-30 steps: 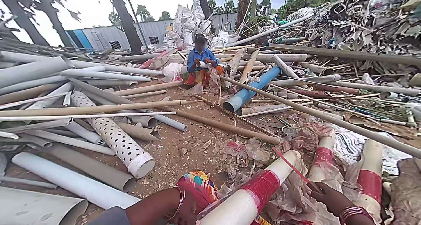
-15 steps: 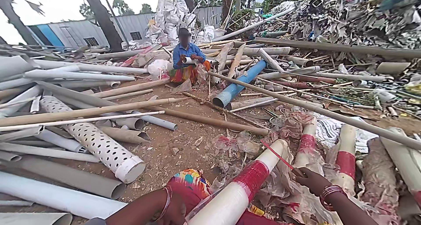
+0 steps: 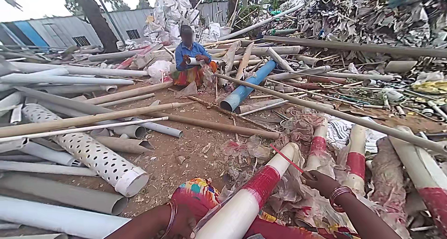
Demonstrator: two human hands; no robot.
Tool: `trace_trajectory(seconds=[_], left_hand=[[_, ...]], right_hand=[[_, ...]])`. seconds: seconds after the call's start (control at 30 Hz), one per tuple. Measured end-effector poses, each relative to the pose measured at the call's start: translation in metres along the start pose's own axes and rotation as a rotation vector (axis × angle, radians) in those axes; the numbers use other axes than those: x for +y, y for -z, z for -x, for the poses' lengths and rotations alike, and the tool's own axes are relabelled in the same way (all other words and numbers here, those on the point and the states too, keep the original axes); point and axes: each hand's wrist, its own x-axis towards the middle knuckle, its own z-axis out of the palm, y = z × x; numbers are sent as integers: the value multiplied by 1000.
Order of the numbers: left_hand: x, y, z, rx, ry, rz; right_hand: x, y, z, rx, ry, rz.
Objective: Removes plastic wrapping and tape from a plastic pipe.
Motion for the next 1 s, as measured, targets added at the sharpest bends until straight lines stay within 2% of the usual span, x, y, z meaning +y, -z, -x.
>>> trace_trajectory(seconds=[0.2,0.3,0.43,0.73,1.0], left_hand=[[-11,-8,0,65,-78,18],[-5,-2,-7,36,-84,29],[-21,-6,-16,32,-37,70],[3,3,-5,-21,122,4],[9,15,2,15,79,30]], right_hand=[[-9,-1,0,4,30,12],[-3,5,10,9,14,10],[-9,3,9,4,19,19],[-6,2,6,6,9,5],[-2,3,5,10,10,-18]])
